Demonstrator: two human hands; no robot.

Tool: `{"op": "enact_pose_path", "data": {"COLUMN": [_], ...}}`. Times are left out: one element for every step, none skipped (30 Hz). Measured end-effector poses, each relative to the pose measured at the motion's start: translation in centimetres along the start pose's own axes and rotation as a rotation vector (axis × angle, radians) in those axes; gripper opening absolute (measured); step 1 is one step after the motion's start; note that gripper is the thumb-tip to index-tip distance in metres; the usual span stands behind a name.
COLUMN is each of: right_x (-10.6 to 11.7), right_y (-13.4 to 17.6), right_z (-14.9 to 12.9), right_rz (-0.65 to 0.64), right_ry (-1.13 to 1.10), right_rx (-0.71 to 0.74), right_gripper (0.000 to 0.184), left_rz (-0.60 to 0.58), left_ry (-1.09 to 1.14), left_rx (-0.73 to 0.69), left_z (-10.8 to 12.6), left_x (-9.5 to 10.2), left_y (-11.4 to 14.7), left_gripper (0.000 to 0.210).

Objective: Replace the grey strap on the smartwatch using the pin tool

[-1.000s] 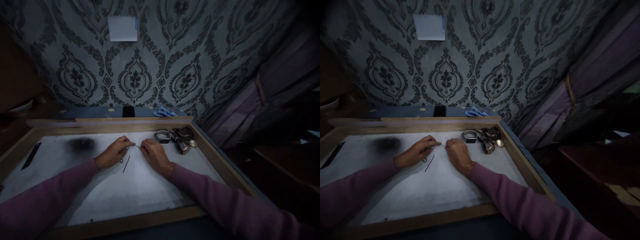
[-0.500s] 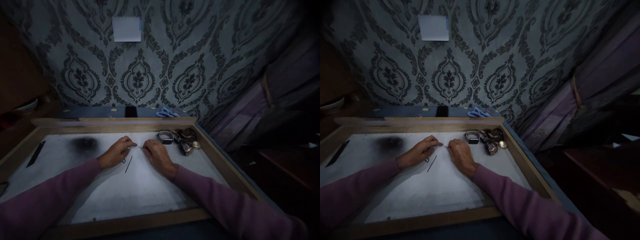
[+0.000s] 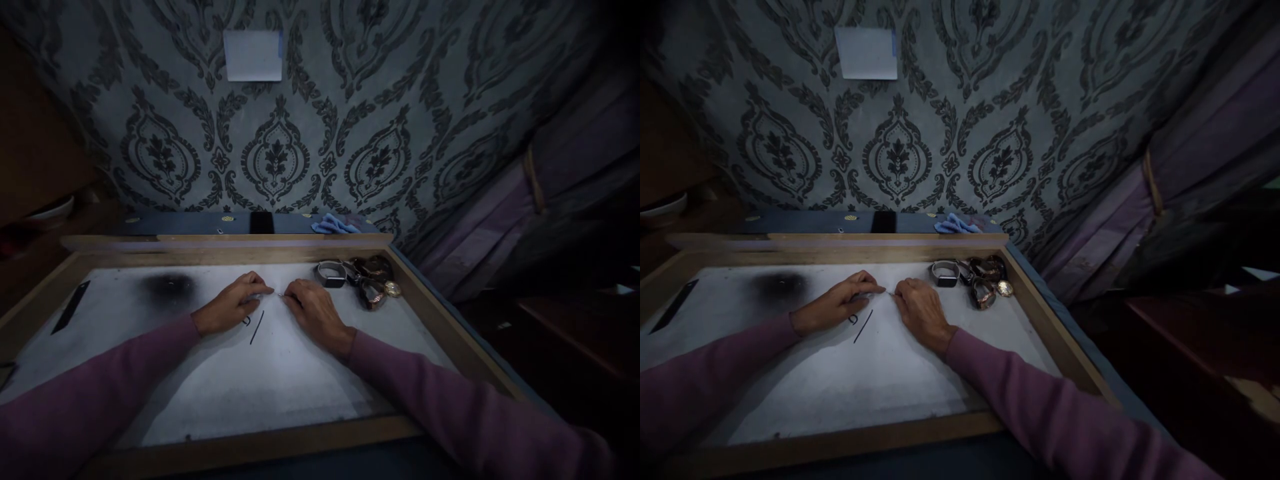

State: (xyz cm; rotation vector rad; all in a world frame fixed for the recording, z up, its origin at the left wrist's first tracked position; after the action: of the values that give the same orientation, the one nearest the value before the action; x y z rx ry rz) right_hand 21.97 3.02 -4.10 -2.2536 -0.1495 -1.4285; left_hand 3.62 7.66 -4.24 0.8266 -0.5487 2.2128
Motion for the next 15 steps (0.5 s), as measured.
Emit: {"op": "enact_pose_path", "data": {"right_x": [-0.03,-0.06,-0.10,-0.13,-0.15,-0.15,-0.13,-0.09,-0.03,0.04,0.11,0.18,0.25,0.29,0.31], "right_y": [0.03,0.06,0.07,0.08,0.07,0.05,0.01,-0.04,-0.10,-0.16,-0.22,-0.26,-0.30,-0.32,-0.33], "right_z": [0.06,0.12,0.18,0.25,0.30,0.34,0.37,0.37,0.36,0.32,0.26,0.19,0.11,0.03,-0.05], "right_rz": [0.008,0.014,0.019,0.022,0.024,0.024,0.025,0.026,0.026,0.025,0.022,0.019,0.016,0.012,0.009], "right_ry": [-0.013,-0.026,-0.034,-0.041,-0.047,-0.053,-0.062,-0.077,-0.096,-0.117,-0.140,-0.162,-0.181,-0.194,-0.204], "right_rx": [0.004,0.006,0.006,0.005,0.006,0.008,0.011,0.014,0.018,0.024,0.031,0.039,0.047,0.055,0.062], "right_gripper": [0.010,0.010,0.009,0.009,0.009,0.009,0.009,0.008,0.008,0.008,0.008,0.008,0.009,0.009,0.008], "left_rz": [0.000,0.002,0.006,0.013,0.026,0.040,0.056,0.072,0.087,0.097,0.105,0.113,0.120,0.127,0.132], "left_ry": [0.009,0.018,0.028,0.041,0.054,0.068,0.079,0.088,0.093,0.096,0.099,0.103,0.107,0.112,0.116], "left_rx": [0.002,0.006,0.012,0.023,0.037,0.054,0.069,0.083,0.094,0.101,0.105,0.110,0.115,0.119,0.123], "left_z": [0.02,0.02,0.01,-0.02,-0.07,-0.12,-0.17,-0.19,-0.18,-0.14,-0.06,0.03,0.14,0.25,0.35], "left_x": [0.04,0.06,0.07,0.08,0.08,0.08,0.08,0.07,0.07,0.07,0.07,0.09,0.10,0.13,0.15], "left_y": [0.00,-0.02,-0.05,-0.10,-0.15,-0.20,-0.24,-0.27,-0.29,-0.29,-0.29,-0.28,-0.28,-0.28,-0.29], "left_gripper": [0.041,0.040,0.039,0.037,0.036,0.034,0.034,0.033,0.032,0.030,0.028,0.025,0.022,0.020,0.017]}}
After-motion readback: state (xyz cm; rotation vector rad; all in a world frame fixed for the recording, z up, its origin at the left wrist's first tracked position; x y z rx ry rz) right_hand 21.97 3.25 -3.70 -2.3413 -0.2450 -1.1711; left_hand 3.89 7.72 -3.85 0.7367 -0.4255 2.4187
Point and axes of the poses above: each hand's wrist, its own y-axis away from the middle knuckle, its own x-axis out of the back of the hand, z = x × y, the point moved 3 cm from there along -y, towards the middle knuckle, and after that the axes turned 4 degrees about x, right-handed, at the moved point
